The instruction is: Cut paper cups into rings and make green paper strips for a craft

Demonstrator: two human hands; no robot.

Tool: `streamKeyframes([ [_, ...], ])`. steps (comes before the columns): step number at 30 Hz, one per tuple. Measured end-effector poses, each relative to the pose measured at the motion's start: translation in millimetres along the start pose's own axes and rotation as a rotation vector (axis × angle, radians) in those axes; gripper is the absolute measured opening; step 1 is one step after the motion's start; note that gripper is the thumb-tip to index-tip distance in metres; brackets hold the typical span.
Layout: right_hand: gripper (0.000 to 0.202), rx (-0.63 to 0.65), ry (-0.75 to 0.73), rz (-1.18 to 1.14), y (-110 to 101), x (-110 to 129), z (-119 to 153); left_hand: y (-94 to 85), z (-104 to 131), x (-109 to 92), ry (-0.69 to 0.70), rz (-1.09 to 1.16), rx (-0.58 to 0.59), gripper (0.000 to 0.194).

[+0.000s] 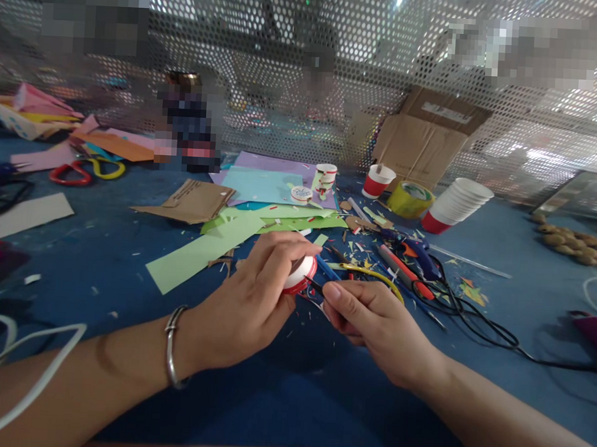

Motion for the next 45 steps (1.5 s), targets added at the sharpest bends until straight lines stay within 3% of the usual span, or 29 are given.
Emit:
streamKeyframes([
  [3,0.056,-0.004,-0.034,0.058,-2,2,0,-1.5,1,-1,-0.028,0.053,0.04,0.06],
  [6,0.056,-0.014,-0.039,0.091,-4,2,0,-1.4,3,2,-0.069,0.119,0.155,0.066],
  [11,0.054,-0.029,0.0,0.005,-5,-1,-2,-3.6,1,12,-0.158,0.228,0.285,0.064],
  [18,0.053,-0.061,0.027,-0.041,-9,-4,-3,-5.4,-4,21,-0.21,0.31,0.211,0.058],
  [24,0.053,-0.017,-0.016,0.07,-11,-1,-1,-8.7,-7,25,-0.199,0.222,0.135,0.057],
  [45,0.054,0.037,-0.092,0.376,-17,-2,-6,-8.6,-5,28,-0.216,0.129,0.109,0.06],
])
Point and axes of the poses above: each hand's wrist, its own z-axis away from the middle knuckle, its own y-axis out of the palm, x = y × z, the point moved 7 cm from there along -z, towards the middle knuckle, and after that the axes turned 15 degrees about -y, right-handed, at the moved point
